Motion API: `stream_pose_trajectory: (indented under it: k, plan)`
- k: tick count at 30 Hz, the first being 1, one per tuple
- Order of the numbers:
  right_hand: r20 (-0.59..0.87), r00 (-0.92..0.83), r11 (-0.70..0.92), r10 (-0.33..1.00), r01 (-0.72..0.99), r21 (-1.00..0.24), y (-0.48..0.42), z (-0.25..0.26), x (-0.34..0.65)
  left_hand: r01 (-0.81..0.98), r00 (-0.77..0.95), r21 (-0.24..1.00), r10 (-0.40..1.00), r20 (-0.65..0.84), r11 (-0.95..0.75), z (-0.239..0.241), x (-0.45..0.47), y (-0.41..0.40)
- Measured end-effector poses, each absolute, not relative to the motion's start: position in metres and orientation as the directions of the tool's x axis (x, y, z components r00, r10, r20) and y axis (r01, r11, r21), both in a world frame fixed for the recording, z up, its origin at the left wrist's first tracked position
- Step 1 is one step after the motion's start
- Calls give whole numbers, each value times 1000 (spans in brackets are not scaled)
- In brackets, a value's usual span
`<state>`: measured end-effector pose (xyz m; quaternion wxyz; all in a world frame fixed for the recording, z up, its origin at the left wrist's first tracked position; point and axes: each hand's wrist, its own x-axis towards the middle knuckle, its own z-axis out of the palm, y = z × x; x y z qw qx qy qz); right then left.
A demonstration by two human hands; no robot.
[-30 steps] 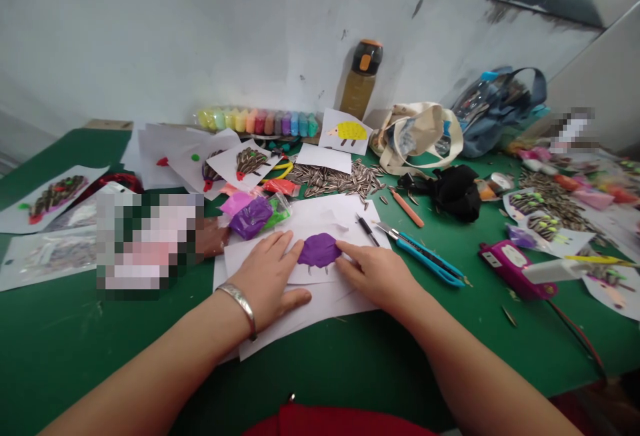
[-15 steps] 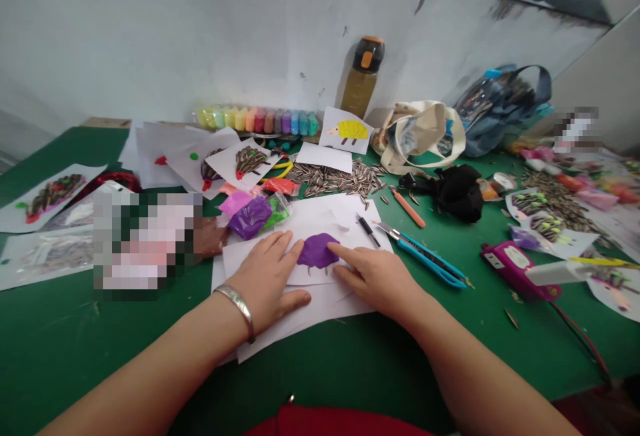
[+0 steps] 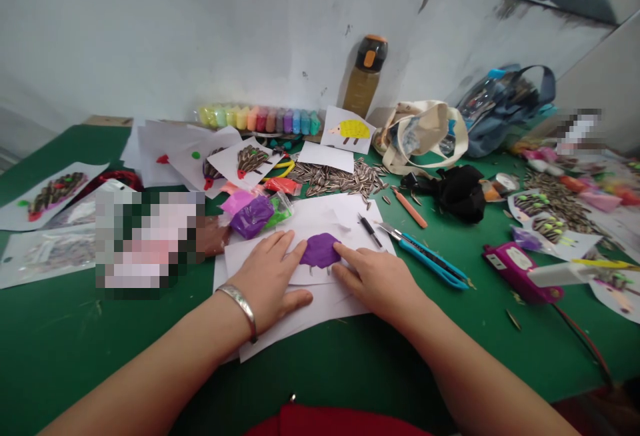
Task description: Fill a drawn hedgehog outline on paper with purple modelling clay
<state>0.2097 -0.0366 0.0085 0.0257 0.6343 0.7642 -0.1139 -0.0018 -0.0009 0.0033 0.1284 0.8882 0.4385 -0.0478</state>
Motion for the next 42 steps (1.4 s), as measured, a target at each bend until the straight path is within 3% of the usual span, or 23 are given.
stream_pose_trajectory:
  k: [7, 16, 25, 33, 42]
  plan:
    - [-204, -182, 150, 962, 975, -163, -34, 8, 212, 771, 631, 216, 763, -138, -599, -2, -5, 0]
    - [-189, -174, 146, 966, 978, -152, -27, 5, 211, 793, 605, 210, 776, -177, -571, 3, -1, -1]
    - [-178, -211, 107, 961, 878, -466, -27, 4, 232, 783, 618, 223, 766, -177, -580, 3, -3, -1]
    - [-179, -157, 89, 971, 937, -337, -25, 0, 225, 806, 592, 185, 769, -243, -562, 9, 2, -1]
    - [-137, -219, 190, 966, 961, -202, -25, 1, 215, 786, 618, 182, 763, -191, -591, 3, -1, -1]
